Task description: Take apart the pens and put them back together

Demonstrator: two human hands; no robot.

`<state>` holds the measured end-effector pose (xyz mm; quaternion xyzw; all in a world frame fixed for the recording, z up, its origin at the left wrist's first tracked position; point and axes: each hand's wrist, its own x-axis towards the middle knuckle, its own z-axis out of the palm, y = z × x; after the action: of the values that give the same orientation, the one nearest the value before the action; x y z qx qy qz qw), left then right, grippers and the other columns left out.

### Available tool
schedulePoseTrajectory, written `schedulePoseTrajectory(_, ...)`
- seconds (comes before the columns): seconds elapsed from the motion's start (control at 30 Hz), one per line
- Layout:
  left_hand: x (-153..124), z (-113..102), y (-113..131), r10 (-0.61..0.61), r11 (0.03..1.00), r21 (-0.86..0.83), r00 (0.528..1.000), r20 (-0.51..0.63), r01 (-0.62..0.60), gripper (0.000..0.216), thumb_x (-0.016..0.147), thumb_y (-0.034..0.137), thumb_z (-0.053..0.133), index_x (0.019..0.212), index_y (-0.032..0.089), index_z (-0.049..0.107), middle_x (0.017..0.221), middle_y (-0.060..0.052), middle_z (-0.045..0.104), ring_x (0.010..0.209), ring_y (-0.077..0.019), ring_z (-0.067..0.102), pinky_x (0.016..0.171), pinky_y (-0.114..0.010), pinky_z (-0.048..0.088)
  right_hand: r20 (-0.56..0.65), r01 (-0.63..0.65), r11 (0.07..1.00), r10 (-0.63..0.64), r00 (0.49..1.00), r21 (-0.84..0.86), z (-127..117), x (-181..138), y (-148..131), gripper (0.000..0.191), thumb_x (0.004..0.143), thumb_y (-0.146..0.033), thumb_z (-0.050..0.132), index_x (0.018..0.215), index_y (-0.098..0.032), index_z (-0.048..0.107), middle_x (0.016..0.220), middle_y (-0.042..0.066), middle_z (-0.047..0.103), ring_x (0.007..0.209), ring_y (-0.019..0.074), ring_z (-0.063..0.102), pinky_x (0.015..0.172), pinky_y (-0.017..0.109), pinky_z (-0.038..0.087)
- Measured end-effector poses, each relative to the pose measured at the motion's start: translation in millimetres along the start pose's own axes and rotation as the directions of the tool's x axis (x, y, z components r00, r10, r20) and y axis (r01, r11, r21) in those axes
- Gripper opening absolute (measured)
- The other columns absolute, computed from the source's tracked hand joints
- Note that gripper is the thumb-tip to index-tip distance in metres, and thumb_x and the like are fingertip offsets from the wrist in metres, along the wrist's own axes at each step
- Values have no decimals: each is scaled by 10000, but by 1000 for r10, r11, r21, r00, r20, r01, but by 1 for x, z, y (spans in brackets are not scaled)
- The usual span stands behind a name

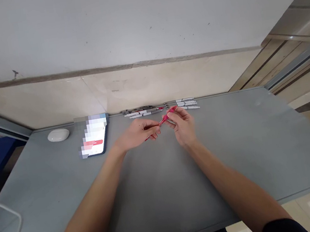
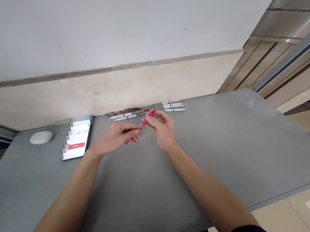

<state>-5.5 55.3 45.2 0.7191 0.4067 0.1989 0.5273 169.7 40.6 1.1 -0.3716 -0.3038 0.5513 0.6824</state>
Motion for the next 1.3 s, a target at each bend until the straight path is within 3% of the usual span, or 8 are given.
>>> schedulePoseTrajectory(0.17, 2, 2, -3, 8, 1000, -7, 1000, 8, -8, 288, 859, 431, 569, 820, 170, 683, 790, -30, 677, 727, -162, 649, 614, -256, 465, -4, 6, 1000, -6, 1000, -7, -1, -2, 2, 182, 672, -258, 769, 787, -235, 630, 840, -47, 649, 750, 115, 673, 754, 311, 590)
schedulePoseTrajectory(0.37, -4, -1, -11, -36, 992, -114, 994, 101, 47, 342, 867, 479, 555, 849, 159, 677, 782, -43, 683, 711, -163, 659, 597, -249, 447, 53, -5, 1000, 6, 999, -29, -7, -2, 1, 183, 697, -291, 755, 856, -247, 676, 857, -31, 675, 739, 118, 662, 735, 318, 590)
schedulePoseTrajectory(0.57, -8, -2, -6, -83, 960, -238, 958, 275, 151, 380, 872, 508, 556, 871, 150, 683, 847, -69, 698, 749, -178, 686, 704, -293, 514, 123, -66, 989, 49, 991, 134, -12, -3, 4, 142, 698, -250, 751, 806, -269, 661, 817, -71, 674, 740, 102, 676, 746, 285, 592)
schedulePoseTrajectory(0.77, -7, 3, -6, -74, 916, -350, 940, 333, 197, 351, 866, 477, 591, 906, 142, 691, 887, -86, 704, 735, -170, 685, 683, -286, 520, 168, -147, 962, 110, 980, 230, -16, -3, 6, 191, 684, -255, 758, 796, -285, 607, 796, -97, 619, 730, 66, 641, 683, 209, 590)
schedulePoseTrajectory(1.03, -4, 2, -6, -49, 954, -272, 961, 274, 126, 311, 888, 433, 569, 855, 147, 689, 817, -56, 690, 694, -147, 669, 642, -258, 496, 221, -164, 957, 110, 969, 241, -18, 0, 8, 216, 672, -270, 784, 774, -278, 593, 768, -94, 588, 726, 60, 632, 669, 190, 588)
schedulePoseTrajectory(1.3, 1, 6, -8, 10, 995, -102, 995, 103, 1, 233, 882, 365, 561, 845, 171, 685, 749, -14, 665, 668, -121, 634, 606, -225, 476, 103, -97, 980, 81, 991, 171, -15, 2, 6, 209, 668, -281, 782, 768, -274, 599, 768, -87, 582, 716, 66, 622, 672, 203, 581)
